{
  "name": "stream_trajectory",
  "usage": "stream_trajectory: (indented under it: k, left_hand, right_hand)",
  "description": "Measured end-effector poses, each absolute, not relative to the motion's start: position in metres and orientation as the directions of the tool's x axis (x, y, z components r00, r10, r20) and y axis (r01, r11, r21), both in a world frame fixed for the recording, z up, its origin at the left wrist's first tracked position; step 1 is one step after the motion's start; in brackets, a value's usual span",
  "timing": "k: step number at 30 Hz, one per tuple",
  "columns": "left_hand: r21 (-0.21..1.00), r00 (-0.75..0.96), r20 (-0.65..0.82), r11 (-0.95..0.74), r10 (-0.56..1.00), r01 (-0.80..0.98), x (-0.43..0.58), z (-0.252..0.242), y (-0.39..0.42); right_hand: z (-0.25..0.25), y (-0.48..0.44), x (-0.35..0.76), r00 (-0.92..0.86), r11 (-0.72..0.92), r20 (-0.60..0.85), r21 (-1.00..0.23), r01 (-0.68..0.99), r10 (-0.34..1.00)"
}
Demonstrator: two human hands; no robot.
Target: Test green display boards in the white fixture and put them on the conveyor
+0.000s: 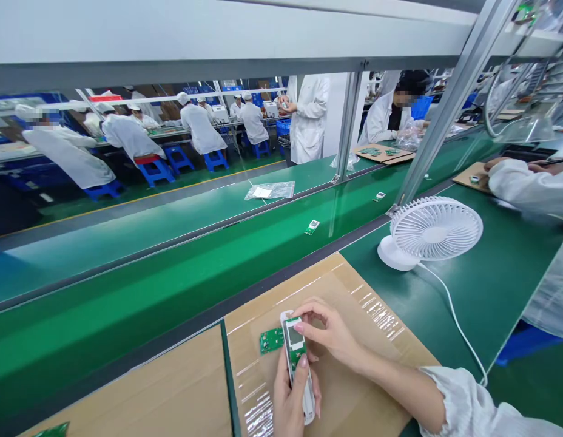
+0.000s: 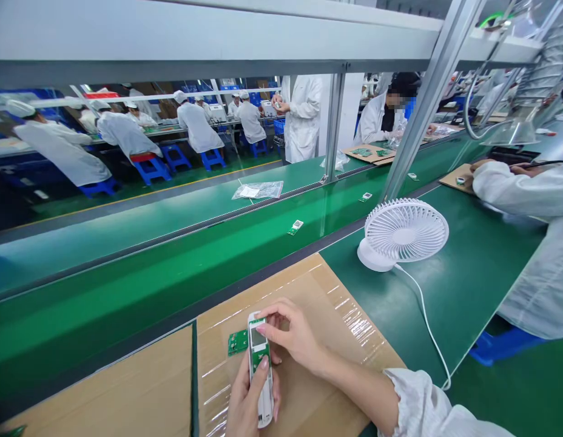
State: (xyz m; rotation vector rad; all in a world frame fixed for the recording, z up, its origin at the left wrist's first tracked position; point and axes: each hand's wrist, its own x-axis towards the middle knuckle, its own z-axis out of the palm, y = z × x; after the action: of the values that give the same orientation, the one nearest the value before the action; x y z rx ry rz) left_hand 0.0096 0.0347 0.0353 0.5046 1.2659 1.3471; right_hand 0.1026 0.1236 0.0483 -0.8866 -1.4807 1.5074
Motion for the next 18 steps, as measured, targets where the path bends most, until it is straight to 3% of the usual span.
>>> stream_trajectory:
  k: [10, 14, 18]
  left_hand:
    - [0.869, -0.211, -0.378, 0.267, 0.901, -0.417, 0.0095, 0.0391, 0.0334]
    - [0.854, -0.269, -0.394, 0.243, 0.879, -0.459, 0.0099, 0.0396, 0.033]
    - [0.862, -0.319, -0.382, 0.21, 0.867, -0.461, 0.0111, 0.0445, 0.0317]
  right_hand:
    - [0.0441, 0.1205, 0.1039, -0.421, 0.105, 0.083, -0.994, 0.028, 0.903]
    - [0.046, 0.1202, 0.1063, -0.51, 0.252, 0.158, -0.96, 0.119, 0.846]
    - [0.0498, 0.1203, 0.1074, -0.623, 0.24, 0.142, -0.968, 0.076, 0.769]
